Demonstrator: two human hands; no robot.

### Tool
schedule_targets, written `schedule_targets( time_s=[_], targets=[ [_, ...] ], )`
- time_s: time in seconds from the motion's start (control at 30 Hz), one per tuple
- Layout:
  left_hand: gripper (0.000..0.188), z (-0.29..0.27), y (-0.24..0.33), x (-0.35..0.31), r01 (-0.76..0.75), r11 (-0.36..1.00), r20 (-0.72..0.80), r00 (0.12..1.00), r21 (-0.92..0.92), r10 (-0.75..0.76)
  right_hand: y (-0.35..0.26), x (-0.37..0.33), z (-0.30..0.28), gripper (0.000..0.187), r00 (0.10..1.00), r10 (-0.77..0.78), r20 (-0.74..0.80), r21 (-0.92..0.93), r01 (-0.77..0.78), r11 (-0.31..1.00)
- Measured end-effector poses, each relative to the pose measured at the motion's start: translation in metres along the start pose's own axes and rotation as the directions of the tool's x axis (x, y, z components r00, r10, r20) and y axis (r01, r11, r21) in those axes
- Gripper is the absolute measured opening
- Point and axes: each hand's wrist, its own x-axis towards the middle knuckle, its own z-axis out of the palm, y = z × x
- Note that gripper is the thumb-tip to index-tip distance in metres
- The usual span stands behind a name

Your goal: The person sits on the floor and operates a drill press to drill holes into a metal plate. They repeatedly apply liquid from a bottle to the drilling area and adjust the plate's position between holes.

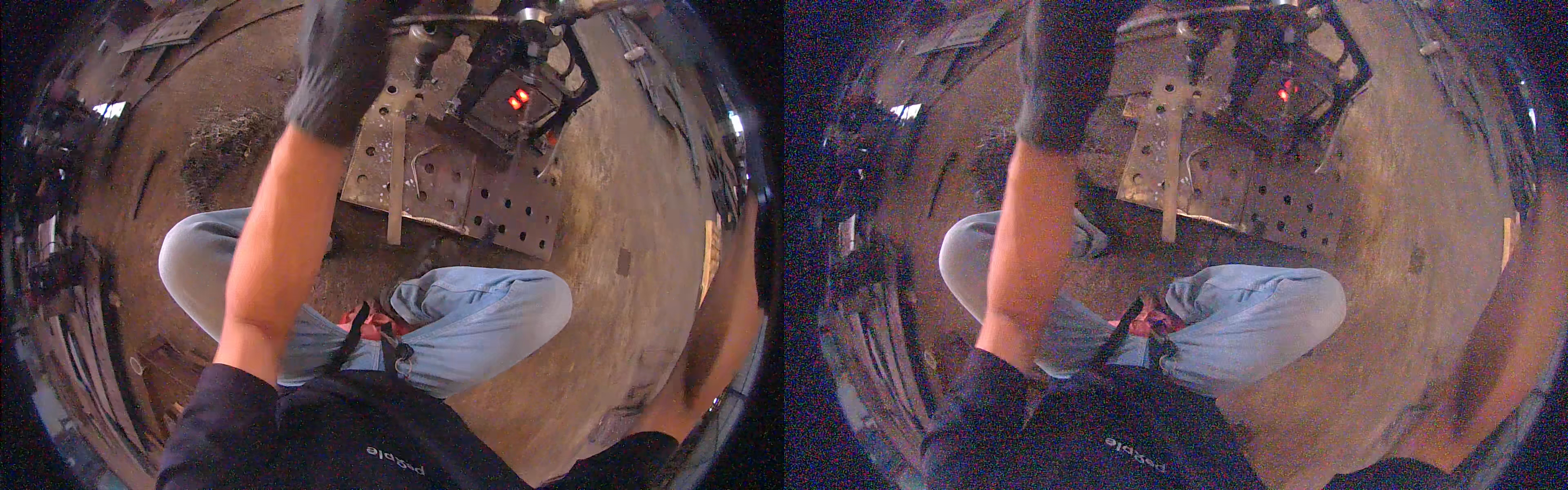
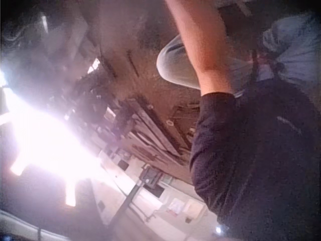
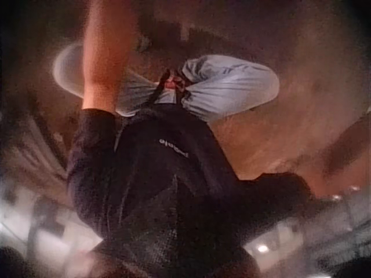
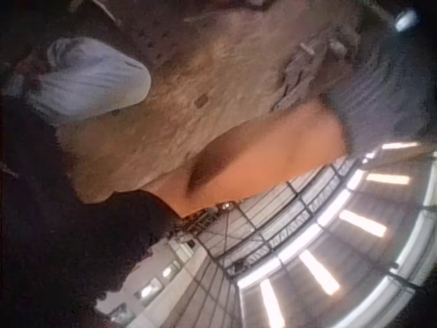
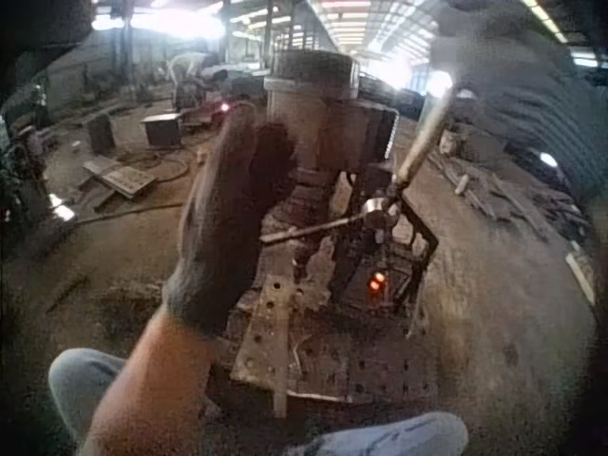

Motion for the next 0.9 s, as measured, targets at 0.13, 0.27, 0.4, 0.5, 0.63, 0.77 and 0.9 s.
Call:
schedule_targets(
  time_s=[0.13, 0.27, 0.4, 0.5, 0.63, 0.77, 0.9],
  targets=[
    [0.033, 0.039, 0.023, 0.037, 0.037, 0.995, 0.156, 0.988, -0.089, -0.023, -0.011, 0.0, -0.026, 0.056, 0.998, -0.046, -0.039, -0.051, 0.044, 0.998],
    [0.033, 0.054, 0.032, 0.064, 0.043, 0.997, 0.239, 0.971, -0.061, -0.027, -0.027, 0.011, -0.015, 0.059, 0.976, -0.143, -0.163, -0.024, 0.141, 0.99],
    [0.033, 0.063, 0.044, 0.085, 0.055, 0.995, 0.304, 0.952, -0.077, -0.029, -0.037, 0.019, -0.013, 0.062, 0.922, -0.231, -0.309, -0.008, 0.241, 0.971],
    [0.034, 0.064, 0.05, 0.1, 0.062, 0.992, 0.349, 0.937, -0.107, -0.021, -0.037, -0.002, 0.014, 0.067, 0.939, -0.21, -0.273, 0.106, 0.246, 0.963],
    [0.036, 0.052, 0.063, 0.123, 0.043, 0.998, 0.396, 0.918, -0.038, -0.025, -0.045, -0.096, 0.087, 0.076, 0.954, -0.157, 0.257, 0.348, 0.061, 0.935],
    [0.038, 0.027, 0.057, 0.142, 0.064, 0.998, 0.427, 0.902, 0.011, -0.062, -0.011, -0.133, 0.025, 0.068, 0.822, 0.183, 0.539, 0.13, -0.295, 0.947],
    [0.047, -0.032, 0.024, 0.137, 0.204, 0.959, 0.262, 0.932, 0.197, -0.253, 0.041, -0.134, -0.042, 0.042, 0.903, 0.263, 0.341, -0.019, -0.273, 0.962]
  ],
)
